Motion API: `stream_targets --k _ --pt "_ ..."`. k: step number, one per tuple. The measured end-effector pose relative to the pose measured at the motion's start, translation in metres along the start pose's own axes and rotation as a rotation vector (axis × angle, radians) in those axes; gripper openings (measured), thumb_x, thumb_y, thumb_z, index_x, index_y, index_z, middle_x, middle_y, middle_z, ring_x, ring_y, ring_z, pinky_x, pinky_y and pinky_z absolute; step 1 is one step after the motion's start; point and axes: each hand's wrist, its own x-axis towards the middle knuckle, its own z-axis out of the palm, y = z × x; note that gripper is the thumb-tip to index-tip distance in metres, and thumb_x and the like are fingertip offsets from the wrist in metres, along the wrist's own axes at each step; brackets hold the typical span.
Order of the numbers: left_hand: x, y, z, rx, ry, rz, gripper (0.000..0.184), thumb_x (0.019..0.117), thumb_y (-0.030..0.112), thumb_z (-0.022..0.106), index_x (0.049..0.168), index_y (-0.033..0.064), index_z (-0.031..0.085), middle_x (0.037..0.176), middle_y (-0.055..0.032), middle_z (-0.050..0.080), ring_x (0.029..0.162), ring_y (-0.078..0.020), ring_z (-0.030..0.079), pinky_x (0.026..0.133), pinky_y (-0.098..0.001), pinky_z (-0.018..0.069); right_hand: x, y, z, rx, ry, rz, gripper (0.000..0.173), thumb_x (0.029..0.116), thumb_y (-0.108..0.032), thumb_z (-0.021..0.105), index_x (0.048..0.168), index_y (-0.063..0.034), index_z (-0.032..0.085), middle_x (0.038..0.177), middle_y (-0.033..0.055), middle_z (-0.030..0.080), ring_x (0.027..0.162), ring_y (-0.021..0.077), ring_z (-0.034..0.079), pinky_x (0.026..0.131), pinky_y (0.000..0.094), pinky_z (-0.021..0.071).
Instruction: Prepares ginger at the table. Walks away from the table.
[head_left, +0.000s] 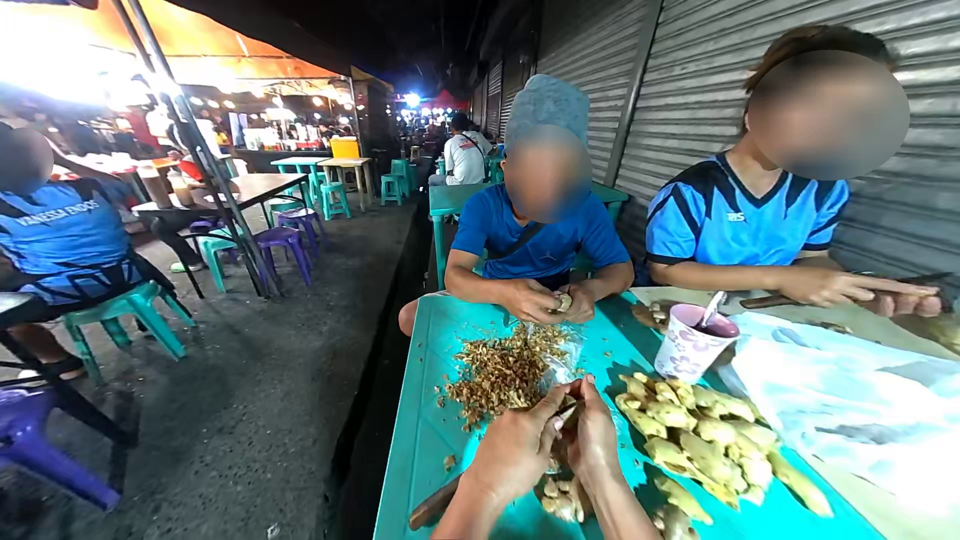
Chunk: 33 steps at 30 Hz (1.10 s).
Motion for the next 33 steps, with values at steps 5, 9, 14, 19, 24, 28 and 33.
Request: stream_targets --k 5,9,14,19,24,28,33 --pt "0.001 -0.011 -0.009 -0.103 -0.024 0.029 0.046 0.1137 0.03 0.034 0.154 0.0158 0.05 0.138 -0.0135 0.066 0.128 -0.0255 0.063 0.113 -0.0484 0.0455 0.004 -0.004 -0.003 0.178 -0.036 0.226 0.06 0.1113 -0.048 0.021 0.074 -0.0115 0.051 0.057 0.0042 0.059 0.04 0.0132 0.053 0.032 0.0265 0.0377" --pt "0.002 -0.006 -0.003 -0.061 -0.059 0.036 0.05 0.114 0.032 0.034 0.161 0.0178 0.038 0.13 -0.0151 0.07 0.121 -0.0293 0.068 0.11 -0.0526 0.0485 0.008 -0.007 -0.007 0.27 -0.091 0.394 0.063 0.1055 -0.062 0.025 0.089 -0.0097 0.057 0.065 0.0085 0.063 0.045 0.0165 0.058 0.034 0.031 0.043" --pt "0.001 -0.003 -0.004 0.005 -0.122 0.032 0.053 0.1138 0.033 0.033 0.165 0.0174 0.03 0.125 -0.0226 0.069 0.116 -0.038 0.068 0.106 -0.0583 0.0484 0.008 -0.007 -0.009 0.231 -0.112 0.393 0.055 0.1084 -0.053 0.029 0.088 -0.0092 0.056 0.064 0.0084 0.062 0.043 0.0157 0.056 0.032 0.0297 0.0415" --pt "0.003 -0.005 -0.002 -0.035 -0.088 0.044 0.049 0.1138 0.034 0.033 0.161 0.0218 0.039 0.13 -0.0186 0.069 0.12 -0.0324 0.067 0.108 -0.0547 0.0479 0.008 -0.009 -0.01 0.213 -0.111 0.391 0.05 0.1099 -0.044 0.032 0.084 -0.0092 0.056 0.062 0.0075 0.061 0.042 0.0146 0.055 0.032 0.0287 0.0408" --pt "0.002 -0.01 -0.004 -0.084 -0.057 0.078 0.046 0.1136 0.031 0.034 0.153 0.0143 0.051 0.139 -0.0137 0.066 0.129 -0.0247 0.063 0.115 -0.0468 0.0442 0.007 -0.008 -0.01 0.184 -0.101 0.431 0.053 0.1094 -0.048 0.032 0.077 -0.0104 0.052 0.057 0.0069 0.058 0.038 0.0141 0.051 0.029 0.0279 0.037" --pt "0.0 -0.003 -0.001 -0.034 -0.127 0.04 0.052 0.1139 0.034 0.033 0.164 0.0213 0.032 0.133 -0.0193 0.067 0.122 -0.0335 0.066 0.109 -0.0551 0.0471 0.008 -0.006 -0.01 0.26 -0.112 0.412 0.052 0.1093 -0.047 0.031 0.085 -0.009 0.057 0.064 0.0082 0.062 0.044 0.0153 0.057 0.034 0.0295 0.0431" --pt "0.002 -0.011 -0.004 -0.103 -0.1 0.08 0.047 0.1134 0.029 0.036 0.159 0.0196 0.044 0.139 -0.0129 0.065 0.126 -0.0246 0.064 0.112 -0.0472 0.0461 0.006 -0.011 -0.012 0.219 -0.118 0.391 0.05 0.1105 -0.044 0.032 0.081 -0.0094 0.053 0.059 0.0058 0.057 0.04 0.0135 0.053 0.033 0.0277 0.0419"
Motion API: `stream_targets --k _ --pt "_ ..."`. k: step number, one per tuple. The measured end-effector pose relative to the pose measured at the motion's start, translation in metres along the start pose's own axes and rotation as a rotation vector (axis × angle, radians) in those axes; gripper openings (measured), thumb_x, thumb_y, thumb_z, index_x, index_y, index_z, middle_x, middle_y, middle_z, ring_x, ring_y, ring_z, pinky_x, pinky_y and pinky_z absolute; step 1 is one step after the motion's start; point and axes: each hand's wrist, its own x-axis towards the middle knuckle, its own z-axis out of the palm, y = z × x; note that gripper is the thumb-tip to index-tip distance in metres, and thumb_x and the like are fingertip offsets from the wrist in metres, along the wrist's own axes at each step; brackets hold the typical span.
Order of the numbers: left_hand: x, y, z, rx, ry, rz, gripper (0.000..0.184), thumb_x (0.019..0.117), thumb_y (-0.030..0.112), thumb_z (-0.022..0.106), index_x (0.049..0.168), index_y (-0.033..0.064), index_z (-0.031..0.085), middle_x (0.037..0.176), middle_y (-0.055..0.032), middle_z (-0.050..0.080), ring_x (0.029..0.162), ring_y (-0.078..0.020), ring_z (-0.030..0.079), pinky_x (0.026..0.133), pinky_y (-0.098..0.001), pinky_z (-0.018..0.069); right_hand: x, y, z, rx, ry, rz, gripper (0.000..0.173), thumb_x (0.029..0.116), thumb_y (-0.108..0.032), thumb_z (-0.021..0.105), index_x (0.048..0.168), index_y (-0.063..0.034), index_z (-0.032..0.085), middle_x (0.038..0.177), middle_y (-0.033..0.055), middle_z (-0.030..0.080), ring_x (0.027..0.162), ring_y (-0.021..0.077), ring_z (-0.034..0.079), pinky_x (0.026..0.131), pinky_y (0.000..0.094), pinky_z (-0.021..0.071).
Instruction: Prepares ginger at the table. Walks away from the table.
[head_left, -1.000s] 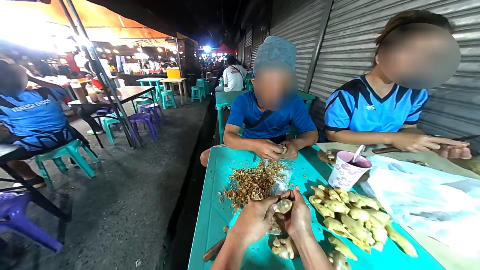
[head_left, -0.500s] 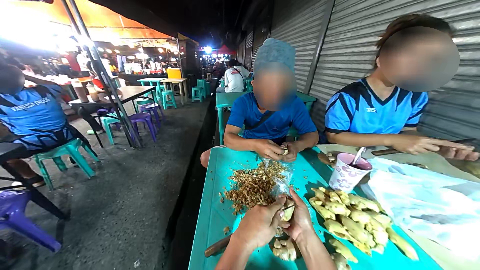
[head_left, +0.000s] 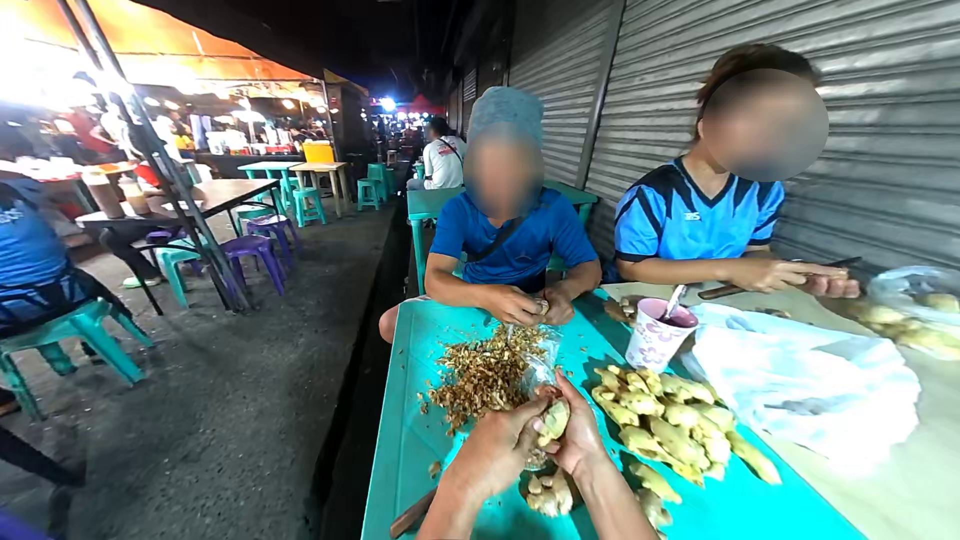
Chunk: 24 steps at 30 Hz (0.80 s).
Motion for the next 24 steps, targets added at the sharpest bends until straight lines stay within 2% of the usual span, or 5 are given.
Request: stream_targets --k 9,12,16,20,24 --pt "0.003 -0.003 -0.009 0.114 0.091 -0.176 0.05 0.1134 0.034 0.036 0.163 0.0278 0.034 0.132 -0.0165 0.069 0.119 -0.0345 0.068 0.106 -0.0567 0.0496 0.009 0.002 0.0 -0.151 0.065 -0.11 0.048 0.1102 -0.047 0.033 0.099 -0.0065 0.057 0.067 0.0085 0.06 0.047 0.0158 0.055 0.036 0.0286 0.0415" --pt "0.004 -0.005 -0.012 0.245 0.154 -0.32 0.056 0.1122 0.037 0.04 0.165 0.0362 0.023 0.115 -0.0197 0.073 0.104 -0.0415 0.071 0.094 -0.0618 0.0538 -0.004 -0.004 0.001 -0.297 0.059 -0.373 0.03 0.1117 -0.027 0.039 0.118 -0.0017 0.053 0.088 0.0103 0.06 0.065 0.0168 0.061 0.051 0.0303 0.052" --pt "0.01 -0.015 -0.014 0.275 0.134 -0.402 0.051 0.1125 0.038 0.039 0.162 0.0437 0.03 0.127 -0.0185 0.071 0.113 -0.0417 0.069 0.097 -0.0632 0.0526 -0.012 -0.033 -0.023 -0.678 0.113 -0.76 0.024 0.0991 -0.014 0.056 0.114 0.0032 0.06 0.107 0.0161 0.061 0.095 0.0245 0.063 0.078 0.0411 0.0553" --pt "0.013 -0.021 -0.009 0.244 0.04 -0.444 0.053 0.112 0.043 0.038 0.161 0.0229 0.04 0.14 -0.022 0.062 0.128 -0.0424 0.062 0.107 -0.0617 0.0474 0.001 -0.075 -0.077 -1.279 0.439 -1.038 0.03 0.0931 -0.015 0.068 0.117 0.0028 0.068 0.123 0.0337 0.059 0.118 0.053 0.054 0.1 0.0646 0.0443" --pt "0.013 -0.017 -0.003 0.259 -0.042 -0.469 0.057 0.1097 0.045 0.045 0.155 0.0108 0.046 0.142 -0.0256 0.059 0.13 -0.0437 0.059 0.108 -0.0623 0.0464 0.005 -0.096 -0.111 -1.983 0.371 -0.504 0.062 0.1055 -0.044 0.05 0.156 -0.0086 0.041 0.168 0.0189 0.02 0.157 0.0401 0.01 0.122 0.0668 0.0045"
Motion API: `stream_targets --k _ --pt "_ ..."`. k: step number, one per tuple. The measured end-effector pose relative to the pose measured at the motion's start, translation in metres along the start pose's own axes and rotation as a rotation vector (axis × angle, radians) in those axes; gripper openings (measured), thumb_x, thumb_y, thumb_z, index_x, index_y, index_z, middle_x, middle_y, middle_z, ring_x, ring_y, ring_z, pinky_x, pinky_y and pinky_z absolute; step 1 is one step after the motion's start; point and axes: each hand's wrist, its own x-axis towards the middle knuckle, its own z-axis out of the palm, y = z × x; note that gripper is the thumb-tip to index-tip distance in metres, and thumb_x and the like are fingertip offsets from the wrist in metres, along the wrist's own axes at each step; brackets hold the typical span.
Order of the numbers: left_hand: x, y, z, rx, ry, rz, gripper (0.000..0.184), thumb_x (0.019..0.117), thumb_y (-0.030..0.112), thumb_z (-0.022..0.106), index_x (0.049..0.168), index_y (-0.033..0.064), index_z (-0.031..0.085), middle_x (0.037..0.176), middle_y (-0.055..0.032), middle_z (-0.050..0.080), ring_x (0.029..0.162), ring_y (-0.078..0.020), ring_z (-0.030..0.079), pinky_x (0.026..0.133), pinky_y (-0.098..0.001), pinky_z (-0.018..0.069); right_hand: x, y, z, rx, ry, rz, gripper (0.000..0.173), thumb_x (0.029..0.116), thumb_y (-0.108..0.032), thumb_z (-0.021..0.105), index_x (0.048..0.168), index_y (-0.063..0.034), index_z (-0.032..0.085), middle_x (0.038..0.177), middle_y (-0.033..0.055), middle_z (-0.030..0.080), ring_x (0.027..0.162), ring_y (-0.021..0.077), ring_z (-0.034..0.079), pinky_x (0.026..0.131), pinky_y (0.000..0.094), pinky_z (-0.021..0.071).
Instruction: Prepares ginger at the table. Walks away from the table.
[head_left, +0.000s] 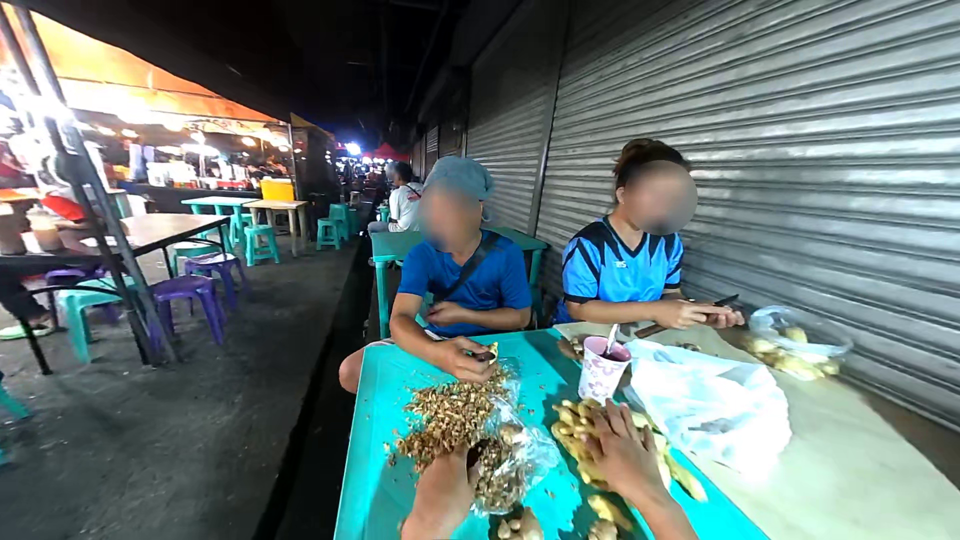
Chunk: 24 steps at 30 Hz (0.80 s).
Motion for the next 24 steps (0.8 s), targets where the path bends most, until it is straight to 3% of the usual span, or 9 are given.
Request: stream_targets --k 2,4,6,8,11,13,17,20,24 --pt "-0.001 0.001 -0.001 0.007 -0.011 0.001 0.058 0.1084 0.042 0.05 0.155 0.0078 0.045 0.145 -0.0268 0.056 0.133 -0.0432 0.057 0.11 -0.0601 0.0459 0.0 -0.002 -0.005 -0.048 -0.117 0.001 0.066 0.1071 -0.051 0.041 0.161 -0.013 0.033 0.171 0.0123 0.012 0.158 0.0343 0.003 0.122 0.0665 -0.0026" --pt "-0.002 -0.001 -0.001 0.017 -0.016 -0.002 0.06 0.1077 0.04 0.053 0.157 0.0067 0.042 0.15 -0.027 0.051 0.135 -0.0423 0.055 0.112 -0.0579 0.0452 -0.006 -0.005 -0.007 0.067 -0.058 -0.006 0.065 0.1072 -0.047 0.043 0.161 -0.0118 0.032 0.17 0.0137 0.02 0.158 0.0342 0.007 0.122 0.067 -0.0023" --pt "-0.001 -0.003 0.0 0.023 -0.01 -0.004 0.062 0.1068 0.039 0.055 0.157 0.0063 0.041 0.152 -0.0273 0.048 0.136 -0.0426 0.054 0.112 -0.0568 0.0455 -0.022 -0.009 0.001 0.203 0.164 -0.072 0.057 0.104 -0.036 0.053 0.153 -0.0091 0.047 0.164 0.0187 0.032 0.155 0.0403 0.019 0.12 0.072 0.0039" --pt "0.001 -0.003 -0.002 0.024 0.006 -0.006 0.061 0.1062 0.037 0.057 0.157 0.0053 0.041 0.153 -0.0284 0.046 0.135 -0.0436 0.054 0.112 -0.0567 0.0461 -0.044 -0.018 0.008 0.269 0.339 -0.175 0.046 0.0986 -0.031 0.06 0.137 -0.0073 0.064 0.157 0.0216 0.043 0.149 0.0472 0.031 0.115 0.0781 0.0119" --pt "-0.001 0.0 -0.003 0.019 0.022 -0.01 0.057 0.1054 0.031 0.059 0.154 0.0044 0.045 0.151 -0.0272 0.049 0.135 -0.0424 0.055 0.111 -0.0567 0.0466 -0.09 -0.033 0.021 0.36 0.317 -0.296 0.033 0.0943 -0.028 0.065 0.117 -0.0073 0.076 0.145 0.0213 0.056 0.138 0.0501 0.046 0.109 0.0803 0.0207" --pt "-0.002 0.002 -0.004 0.016 0.014 -0.021 0.051 0.1051 0.027 0.058 0.152 0.0089 0.049 0.148 -0.0235 0.053 0.132 -0.0413 0.057 0.107 -0.06 0.0486 -0.118 -0.042 0.033 0.382 0.259 -0.356 0.028 0.0904 -0.025 0.069 0.111 -0.0077 0.078 0.14 0.0202 0.061 0.133 0.0499 0.05 0.107 0.0812 0.0226" --pt "-0.006 0.008 -0.008 0.055 0.0 -0.057 0.051 0.1054 0.027 0.054 0.155 0.0168 0.047 0.146 -0.0208 0.057 0.129 -0.0421 0.06 0.102 -0.0644 0.0502 -0.141 -0.057 0.051 0.32 0.191 -0.513 0.037 0.0838 -0.017 0.076 0.121 -0.0156 0.077 0.142 0.0137 0.061 0.135 0.0491 0.049 0.107 0.0804 0.024" --pt "-0.009 0.009 -0.011 0.057 0.015 -0.077 0.051 0.108 0.035 0.047 0.158 0.0252 0.042 0.141 -0.0186 0.062 0.127 -0.0408 0.062 0.1 -0.0642 0.0503 -0.137 -0.067 0.061 0.19 0.177 -0.601 0.045 0.0841 -0.007 0.068 0.126 -0.022 0.074 0.144 0.0035 0.062 0.138 0.0417 0.05 0.107 0.0828 0.0211" --pt "-0.009 0.006 -0.014 0.019 0.015 -0.084 0.05 0.1111 0.044 0.038 0.159 0.0295 0.039 0.137 -0.0176 0.065 0.125 -0.04 0.063 0.101 -0.0646 0.0494 -0.132 -0.082 0.057 0.118 0.156 -0.545 0.047 0.0856 -0.004 0.065 0.129 -0.0202 0.072 0.125 0.01 0.069 0.12 0.04 0.063 0.103 0.0798 0.0322"
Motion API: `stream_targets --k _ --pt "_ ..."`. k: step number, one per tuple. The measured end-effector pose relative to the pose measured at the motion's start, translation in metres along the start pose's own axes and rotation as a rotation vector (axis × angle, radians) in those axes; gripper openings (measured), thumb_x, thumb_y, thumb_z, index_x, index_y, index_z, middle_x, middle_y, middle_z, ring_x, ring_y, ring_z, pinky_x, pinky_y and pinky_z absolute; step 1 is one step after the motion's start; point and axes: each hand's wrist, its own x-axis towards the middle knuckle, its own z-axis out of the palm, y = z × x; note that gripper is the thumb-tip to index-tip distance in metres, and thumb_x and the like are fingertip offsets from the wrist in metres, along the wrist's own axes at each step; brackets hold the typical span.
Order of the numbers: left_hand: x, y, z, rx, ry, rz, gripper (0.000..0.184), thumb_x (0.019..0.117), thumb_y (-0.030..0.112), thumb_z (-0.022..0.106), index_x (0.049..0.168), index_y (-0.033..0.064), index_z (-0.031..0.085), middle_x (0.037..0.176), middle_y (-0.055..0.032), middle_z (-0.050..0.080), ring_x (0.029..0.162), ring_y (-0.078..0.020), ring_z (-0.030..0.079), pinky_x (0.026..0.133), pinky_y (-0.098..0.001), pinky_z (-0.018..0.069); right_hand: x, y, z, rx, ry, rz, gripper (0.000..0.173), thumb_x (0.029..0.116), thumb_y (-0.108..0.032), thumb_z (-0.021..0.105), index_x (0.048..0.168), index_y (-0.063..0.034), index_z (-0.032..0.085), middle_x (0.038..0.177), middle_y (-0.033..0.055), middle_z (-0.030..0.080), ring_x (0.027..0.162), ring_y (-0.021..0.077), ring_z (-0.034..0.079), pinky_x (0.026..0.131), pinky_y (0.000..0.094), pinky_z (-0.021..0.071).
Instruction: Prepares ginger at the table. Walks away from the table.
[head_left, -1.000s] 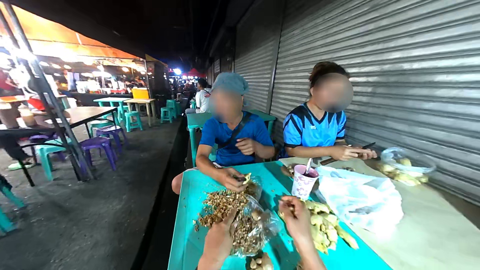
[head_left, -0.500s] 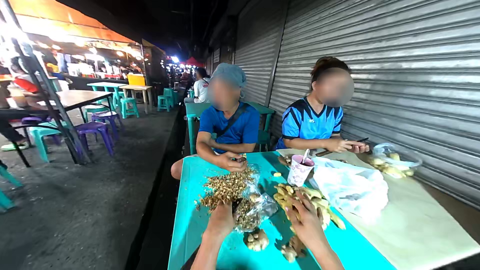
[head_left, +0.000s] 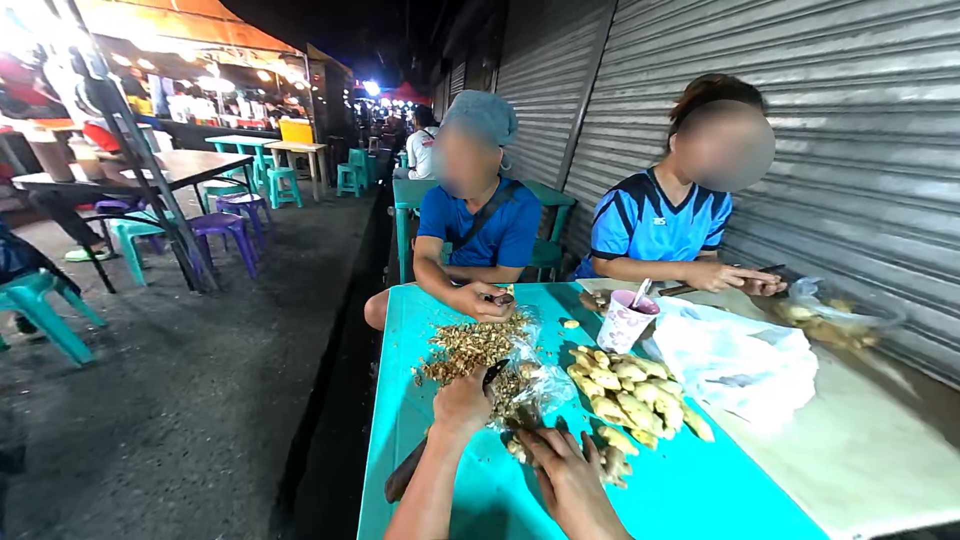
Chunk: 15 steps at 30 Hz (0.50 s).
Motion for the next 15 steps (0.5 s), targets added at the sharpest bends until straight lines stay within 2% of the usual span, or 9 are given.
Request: stream_targets --k 2,4,6,8,9,11,13,15 --pt "0.003 -0.002 0.002 -0.033 0.006 0.008 0.051 0.1116 0.045 0.035 0.159 0.0271 0.04 0.137 -0.0182 0.065 0.126 -0.0401 0.063 0.102 -0.0641 0.0491 0.002 -0.006 -0.005 -0.022 -0.047 0.051 0.049 0.0853 -0.013 0.067 0.134 -0.0194 0.069 0.119 0.0168 0.068 0.114 0.0433 0.062 0.094 0.0686 0.0454" --pt "0.003 -0.001 0.002 -0.06 0.015 0.006 0.052 0.1114 0.043 0.039 0.158 0.0212 0.04 0.136 -0.0202 0.065 0.126 -0.0408 0.063 0.103 -0.0627 0.0495 0.005 -0.009 -0.009 0.074 -0.109 0.109 0.049 0.0897 -0.018 0.064 0.139 -0.0158 0.065 0.123 0.0228 0.064 0.113 0.0435 0.062 0.09 0.0607 0.0513" --pt "0.002 0.001 0.001 -0.068 0.026 -0.005 0.049 0.1102 0.031 0.044 0.156 0.0136 0.042 0.137 -0.0224 0.063 0.126 -0.0412 0.063 0.103 -0.0609 0.0505 0.012 -0.008 -0.01 0.344 -0.062 0.146 0.043 0.0934 -0.014 0.059 0.135 -0.0088 0.067 0.122 0.0227 0.064 0.108 0.0365 0.065 0.09 0.0526 0.0555" --pt "0.001 0.002 -0.001 -0.066 0.038 0.001 0.046 0.1103 0.023 0.041 0.154 0.0112 0.044 0.138 -0.0228 0.062 0.127 -0.0408 0.062 0.105 -0.0601 0.0499 0.027 -0.012 -0.016 0.789 -0.019 0.249 0.036 0.0983 -0.008 0.05 0.131 -0.0014 0.065 0.123 0.0163 0.064 0.105 0.0224 0.066 0.089 0.0387 0.0566" --pt "0.0 0.001 -0.002 -0.066 0.047 0.012 0.045 0.1112 0.024 0.039 0.154 0.0126 0.046 0.139 -0.0219 0.062 0.128 -0.0403 0.061 0.106 -0.0601 0.0492 0.038 -0.018 -0.021 1.049 -0.001 0.354 0.035 0.0999 -0.008 0.045 0.128 0.0003 0.064 0.117 0.0113 0.067 0.093 0.0161 0.067 0.079 0.0329 0.0585" --pt "-0.003 -0.001 -0.004 -0.052 0.068 0.016 0.046 0.1122 0.029 0.036 0.156 0.0196 0.047 0.14 -0.0195 0.063 0.128 -0.0398 0.062 0.105 -0.0618 0.0488 0.065 -0.031 -0.033 1.558 0.074 0.637 0.03 0.1063 -0.009 0.035 0.12 0.0012 0.06 0.094 0.0099 0.069 0.067 0.0155 0.065 0.059 0.0303 0.057" --pt "-0.006 -0.003 -0.009 -0.033 0.076 -0.024 0.049 0.1133 0.044 0.03 0.158 0.0273 0.045 0.14 -0.0178 0.063 0.128 -0.0401 0.062 0.104 -0.0634 0.0482 0.094 -0.036 -0.04 1.925 0.155 0.9 0.025 0.1083 -0.02 0.036 0.106 -0.0053 0.056 0.075 0.0094 0.064 0.054 0.0161 0.062 0.05 0.0299 0.0557" --pt "-0.008 -0.005 -0.012 -0.041 0.089 -0.075 0.051 0.1124 0.049 0.027 0.159 0.0325 0.042 0.139 -0.0172 0.065 0.126 -0.0405 0.063 0.103 -0.0642 0.0486 0.115 -0.031 -0.033 2.151 0.213 0.947 0.027 0.1058 -0.026 0.038 0.097 -0.0082 0.056 0.07 0.008 0.063 0.051 0.0155 0.061 0.047 0.0292 0.0553"
